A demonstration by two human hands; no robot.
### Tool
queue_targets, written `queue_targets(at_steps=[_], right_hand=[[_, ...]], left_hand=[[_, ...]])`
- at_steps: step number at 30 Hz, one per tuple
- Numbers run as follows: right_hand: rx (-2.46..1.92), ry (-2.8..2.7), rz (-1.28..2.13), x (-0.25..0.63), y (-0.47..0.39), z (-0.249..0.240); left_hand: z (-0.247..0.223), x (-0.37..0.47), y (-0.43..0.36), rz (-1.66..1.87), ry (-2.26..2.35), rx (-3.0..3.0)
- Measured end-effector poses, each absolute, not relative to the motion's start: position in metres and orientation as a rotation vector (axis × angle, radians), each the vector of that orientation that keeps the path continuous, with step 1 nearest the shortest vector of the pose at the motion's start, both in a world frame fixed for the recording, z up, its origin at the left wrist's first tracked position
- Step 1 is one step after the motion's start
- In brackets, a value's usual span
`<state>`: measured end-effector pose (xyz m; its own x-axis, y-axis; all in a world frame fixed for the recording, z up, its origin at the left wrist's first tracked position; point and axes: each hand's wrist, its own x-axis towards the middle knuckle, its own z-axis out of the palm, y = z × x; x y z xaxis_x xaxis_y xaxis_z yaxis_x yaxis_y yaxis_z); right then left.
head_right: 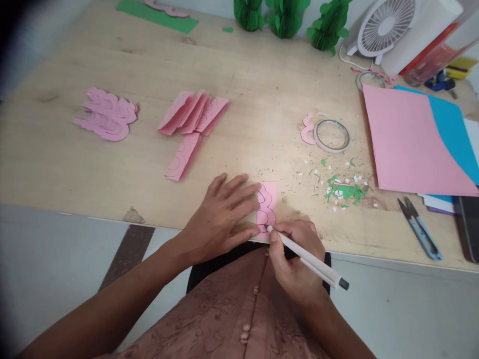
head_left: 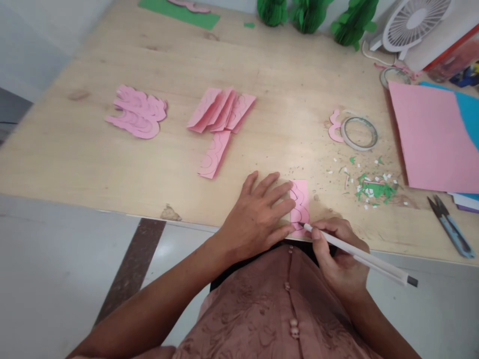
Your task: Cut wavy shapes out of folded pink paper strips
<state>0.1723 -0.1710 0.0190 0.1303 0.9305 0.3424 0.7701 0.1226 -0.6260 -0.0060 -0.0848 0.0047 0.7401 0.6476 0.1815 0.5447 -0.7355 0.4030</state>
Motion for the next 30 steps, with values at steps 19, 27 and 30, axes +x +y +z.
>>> queue_targets(at_steps=[19,27,30], right_hand=[[-1.649,-1.739,0.233,0.1668,-0.1685,0.0211],[-1.624,-1.747,0.255,0.1648,-0.1686,0.0193],[-1.603,-1.743,0.275,0.1646,-0.1686,0.0185]], left_hand=[[0.0041,-0.0065,-0.0844,0.441,0.915,2.623],[0.0026,-0.0064,-0.0844,0.45,0.906,2.613],[0.003,-0.0062,-0.0847,0.438,0.914,2.608]])
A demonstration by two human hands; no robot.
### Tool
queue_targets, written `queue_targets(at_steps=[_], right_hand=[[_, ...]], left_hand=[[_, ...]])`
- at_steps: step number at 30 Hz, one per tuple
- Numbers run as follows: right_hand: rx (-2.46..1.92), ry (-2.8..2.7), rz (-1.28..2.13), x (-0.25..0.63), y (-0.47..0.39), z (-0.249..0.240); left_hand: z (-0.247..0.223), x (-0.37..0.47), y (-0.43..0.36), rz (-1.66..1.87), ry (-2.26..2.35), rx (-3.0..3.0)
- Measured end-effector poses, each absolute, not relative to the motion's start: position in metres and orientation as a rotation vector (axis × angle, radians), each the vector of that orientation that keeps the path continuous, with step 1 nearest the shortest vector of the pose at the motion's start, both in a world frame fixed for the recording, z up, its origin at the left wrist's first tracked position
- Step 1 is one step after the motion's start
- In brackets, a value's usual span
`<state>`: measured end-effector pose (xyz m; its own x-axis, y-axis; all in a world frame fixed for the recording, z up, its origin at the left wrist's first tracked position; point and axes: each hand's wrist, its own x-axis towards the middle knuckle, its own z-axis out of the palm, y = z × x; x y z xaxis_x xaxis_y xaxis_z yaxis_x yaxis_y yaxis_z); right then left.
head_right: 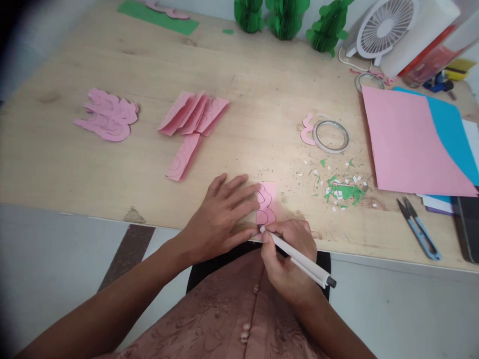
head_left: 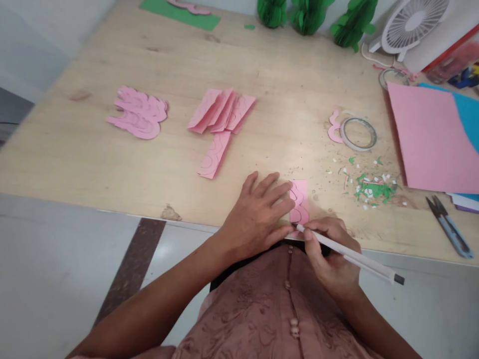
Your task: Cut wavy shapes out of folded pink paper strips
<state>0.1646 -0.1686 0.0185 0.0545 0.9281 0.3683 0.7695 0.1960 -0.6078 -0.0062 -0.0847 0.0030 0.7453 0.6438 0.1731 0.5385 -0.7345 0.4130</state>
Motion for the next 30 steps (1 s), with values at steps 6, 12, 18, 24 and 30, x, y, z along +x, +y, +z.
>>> queue_targets(at_steps=[6,12,18,24,30], right_hand=[[-1.582,-1.748,0.301,0.164,-0.168,0.02],[-1.621,-1.6,0.391,0.169,-0.172,0.018],[-1.684,-1.368,0.492,0.184,-0.182,0.013],[-1.644,-1.366,0.412,0.186,-0.183,0.007],[-1.549,-1.63,0.149,0.185,-0.177,-0.002]], left_hand=[[0.002,-0.006,-0.085,0.437,0.92,2.61],[0.001,-0.006,-0.085,0.452,0.917,2.602],[0.001,-0.006,-0.085,0.462,0.914,2.605],[0.002,-0.005,-0.086,0.467,0.92,2.607],[0.001,-0.004,-0.088,0.486,0.922,2.618]])
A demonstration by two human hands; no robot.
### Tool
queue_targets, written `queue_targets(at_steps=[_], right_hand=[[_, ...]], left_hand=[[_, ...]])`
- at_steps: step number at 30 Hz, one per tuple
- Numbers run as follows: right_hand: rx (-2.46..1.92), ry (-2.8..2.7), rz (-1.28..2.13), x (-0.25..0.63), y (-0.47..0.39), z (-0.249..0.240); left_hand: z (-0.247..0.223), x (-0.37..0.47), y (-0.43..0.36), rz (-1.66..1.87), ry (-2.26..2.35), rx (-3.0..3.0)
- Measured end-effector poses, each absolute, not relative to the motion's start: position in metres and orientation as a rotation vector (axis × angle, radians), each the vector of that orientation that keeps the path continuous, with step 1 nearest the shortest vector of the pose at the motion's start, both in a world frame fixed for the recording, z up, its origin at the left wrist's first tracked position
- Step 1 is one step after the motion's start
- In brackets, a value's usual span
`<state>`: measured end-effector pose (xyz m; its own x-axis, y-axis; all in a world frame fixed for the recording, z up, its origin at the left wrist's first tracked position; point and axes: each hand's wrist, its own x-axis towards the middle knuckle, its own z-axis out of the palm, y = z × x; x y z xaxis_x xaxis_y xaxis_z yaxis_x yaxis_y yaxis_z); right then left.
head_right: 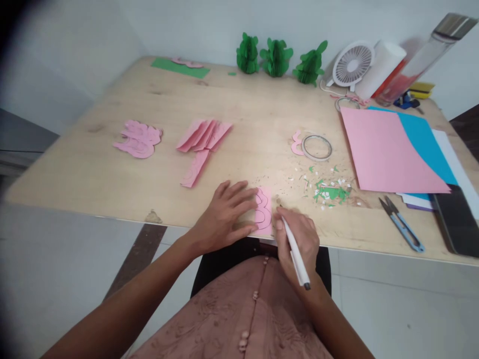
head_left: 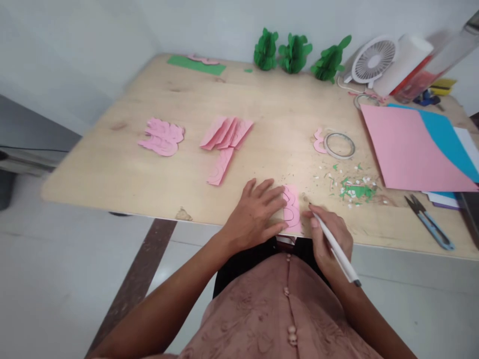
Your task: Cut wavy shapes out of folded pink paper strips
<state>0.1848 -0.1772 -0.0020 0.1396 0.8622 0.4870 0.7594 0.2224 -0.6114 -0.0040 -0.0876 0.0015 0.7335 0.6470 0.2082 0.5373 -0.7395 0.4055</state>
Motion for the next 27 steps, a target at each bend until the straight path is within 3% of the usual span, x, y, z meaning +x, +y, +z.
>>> queue_targets(at_steps=[7,27], right_hand=[[-1.511,-1.837,-0.118,0.19,-0.176,-0.01],[-1.466,-1.885,-0.222,0.189,-0.18,-0.017]], left_hand=[[0.001,-0.002,-0.092,0.534,0.924,2.614],[0.002,-0.002,-0.101,0.898,0.816,2.618]])
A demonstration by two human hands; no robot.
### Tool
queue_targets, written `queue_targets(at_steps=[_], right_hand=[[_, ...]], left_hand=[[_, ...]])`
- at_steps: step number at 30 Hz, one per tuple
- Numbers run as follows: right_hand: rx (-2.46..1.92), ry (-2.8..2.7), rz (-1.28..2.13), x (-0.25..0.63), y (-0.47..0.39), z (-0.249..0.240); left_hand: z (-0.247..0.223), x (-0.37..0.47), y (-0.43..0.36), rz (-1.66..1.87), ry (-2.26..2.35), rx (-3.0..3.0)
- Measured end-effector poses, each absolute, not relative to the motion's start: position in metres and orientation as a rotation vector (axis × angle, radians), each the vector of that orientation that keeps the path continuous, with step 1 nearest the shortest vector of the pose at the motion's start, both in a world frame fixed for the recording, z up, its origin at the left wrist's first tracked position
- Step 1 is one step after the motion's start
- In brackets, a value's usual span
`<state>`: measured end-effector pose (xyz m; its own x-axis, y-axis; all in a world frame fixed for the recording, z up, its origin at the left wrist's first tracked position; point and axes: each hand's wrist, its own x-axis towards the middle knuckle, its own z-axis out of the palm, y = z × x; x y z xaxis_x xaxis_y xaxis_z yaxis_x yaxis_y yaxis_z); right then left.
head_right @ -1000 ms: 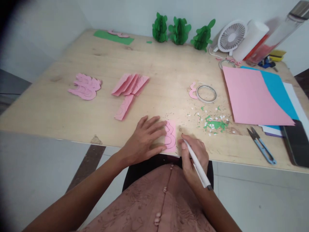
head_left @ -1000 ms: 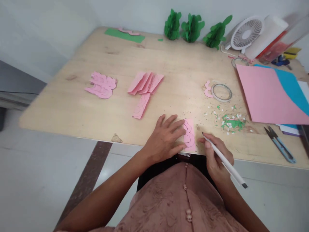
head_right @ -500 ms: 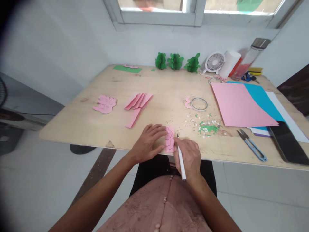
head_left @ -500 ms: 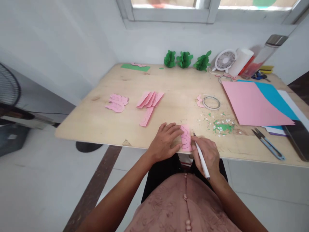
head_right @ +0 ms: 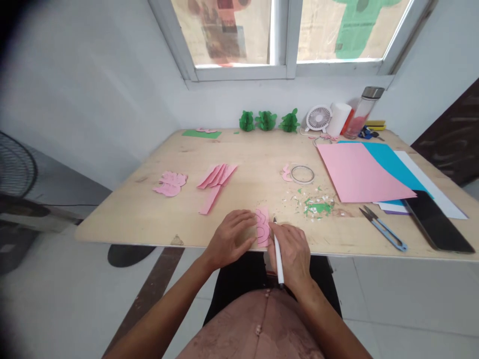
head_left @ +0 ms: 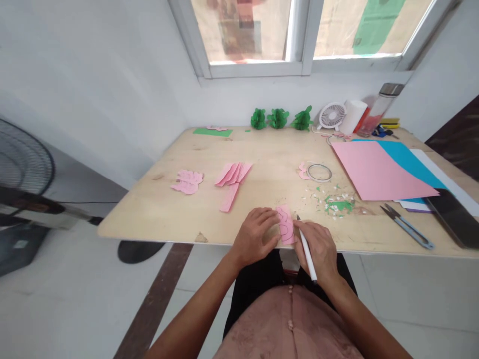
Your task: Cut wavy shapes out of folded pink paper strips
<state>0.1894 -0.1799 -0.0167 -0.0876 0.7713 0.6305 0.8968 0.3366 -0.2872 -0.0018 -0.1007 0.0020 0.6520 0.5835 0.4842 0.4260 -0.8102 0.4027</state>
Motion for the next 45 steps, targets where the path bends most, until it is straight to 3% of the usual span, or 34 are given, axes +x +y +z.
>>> queue_targets(at_steps=[9,20,28,35,45], right_hand=[[-1.469,-1.908,-0.216,0.191,-0.181,-0.021],[-1.484,-1.867,-0.21,0.189,-0.182,-0.02],[-1.534,-1.743,-0.067,0.203,-0.174,-0.007],[-1.656,-1.961,-0.252,0.232,-0.118,0.008],[-1.686,-2.067,-0.153,0.245,-0.034,0.015]], left_hand=[[0.001,-0.002,-0.107,0.786,0.634,2.841],[-0.019,-0.008,-0.136,1.026,0.711,2.71],[-0.01,-0.008,-0.14,1.268,0.95,2.258],[0.015,-0.015,-0.098,1.362,1.276,1.762],[0.021,-0.006,-0.059,1.371,1.231,1.216]])
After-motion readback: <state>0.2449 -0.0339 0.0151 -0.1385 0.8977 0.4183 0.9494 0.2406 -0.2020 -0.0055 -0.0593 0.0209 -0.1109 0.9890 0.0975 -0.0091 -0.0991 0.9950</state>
